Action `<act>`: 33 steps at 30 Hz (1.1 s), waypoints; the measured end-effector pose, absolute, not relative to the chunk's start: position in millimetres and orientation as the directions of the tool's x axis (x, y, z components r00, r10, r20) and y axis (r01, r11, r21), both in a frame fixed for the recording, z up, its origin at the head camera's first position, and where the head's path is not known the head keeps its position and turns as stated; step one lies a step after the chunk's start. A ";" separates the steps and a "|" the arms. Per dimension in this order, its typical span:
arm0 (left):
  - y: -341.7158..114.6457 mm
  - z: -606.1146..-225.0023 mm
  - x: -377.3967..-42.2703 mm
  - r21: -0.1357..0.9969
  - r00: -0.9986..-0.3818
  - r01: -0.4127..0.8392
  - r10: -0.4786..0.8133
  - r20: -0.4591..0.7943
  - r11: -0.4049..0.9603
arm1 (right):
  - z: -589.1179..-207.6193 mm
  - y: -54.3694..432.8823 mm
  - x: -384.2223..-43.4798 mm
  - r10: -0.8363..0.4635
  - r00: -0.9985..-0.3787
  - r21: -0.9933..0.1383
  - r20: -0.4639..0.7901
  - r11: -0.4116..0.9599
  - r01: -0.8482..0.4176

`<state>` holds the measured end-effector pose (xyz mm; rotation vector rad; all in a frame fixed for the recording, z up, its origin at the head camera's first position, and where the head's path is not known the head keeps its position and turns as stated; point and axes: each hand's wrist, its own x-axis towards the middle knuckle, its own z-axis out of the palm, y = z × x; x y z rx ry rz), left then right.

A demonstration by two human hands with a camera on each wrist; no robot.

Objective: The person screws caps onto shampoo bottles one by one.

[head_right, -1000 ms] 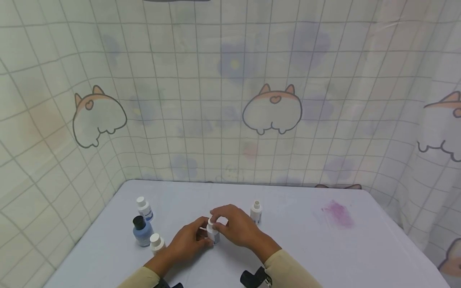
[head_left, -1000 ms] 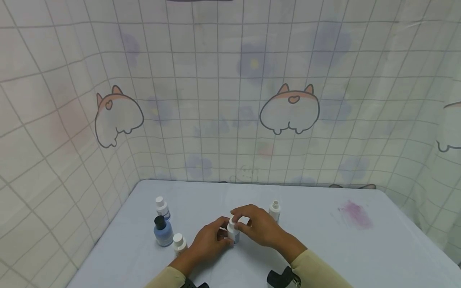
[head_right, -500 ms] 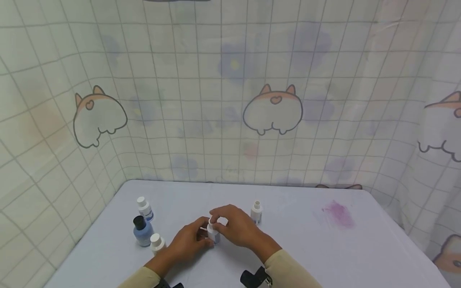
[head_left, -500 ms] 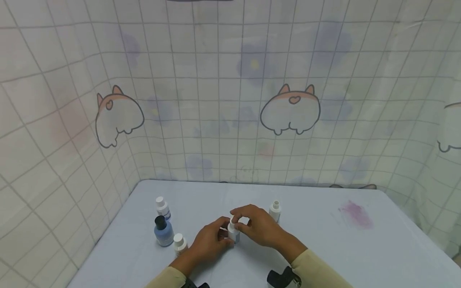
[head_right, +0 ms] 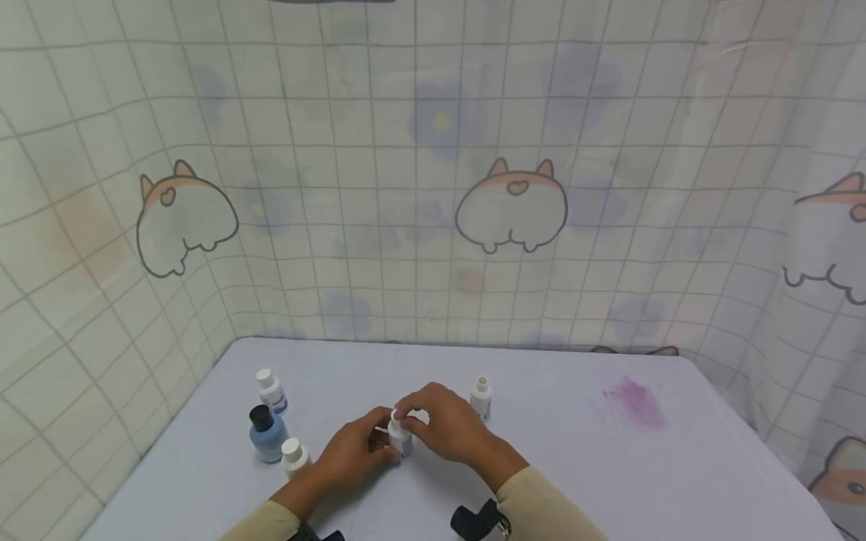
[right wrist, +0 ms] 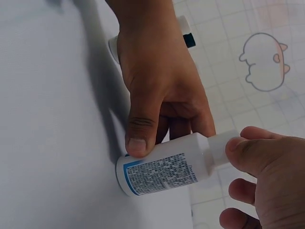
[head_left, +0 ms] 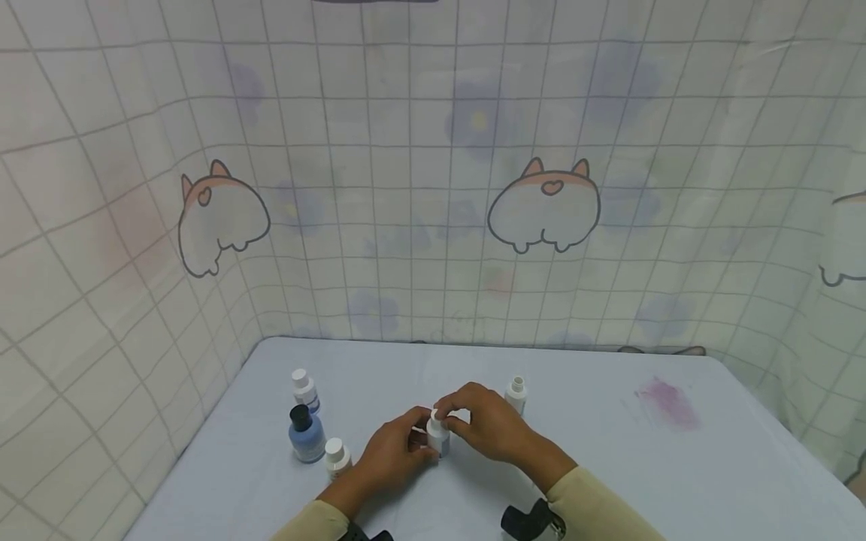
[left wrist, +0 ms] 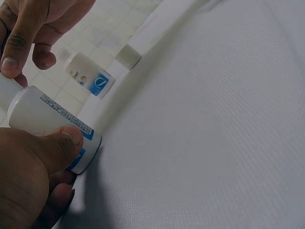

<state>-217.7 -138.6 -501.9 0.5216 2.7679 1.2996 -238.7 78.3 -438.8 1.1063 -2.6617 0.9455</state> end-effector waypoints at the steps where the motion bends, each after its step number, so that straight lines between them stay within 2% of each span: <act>1: -138.8 -501.8 -217.7 0.753 -0.942 0.283 0.318 0.104 0.593 | -439.6 78.4 -238.8 -0.602 -0.732 -0.511 0.318 0.542 -0.667; 7: -139.4 -502.8 -217.6 0.754 -0.940 0.286 0.325 0.101 0.592 | -442.9 77.5 -237.7 -0.587 -0.754 -0.553 0.296 0.538 -0.636; 17: -137.4 -504.2 -217.7 0.739 -0.946 0.285 0.303 0.114 0.610 | -442.3 74.0 -232.2 -0.557 -0.758 -0.506 0.340 0.571 -0.646; 23: -135.2 -505.8 -219.3 0.753 -0.948 0.279 0.297 0.116 0.596 | -446.1 76.2 -231.2 -0.551 -0.774 -0.542 0.312 0.566 -0.621; 33: -131.9 -501.5 -223.0 0.749 -0.951 0.291 0.263 0.160 0.595 | -443.6 86.4 -230.7 -0.582 -0.752 -0.533 0.309 0.549 -0.644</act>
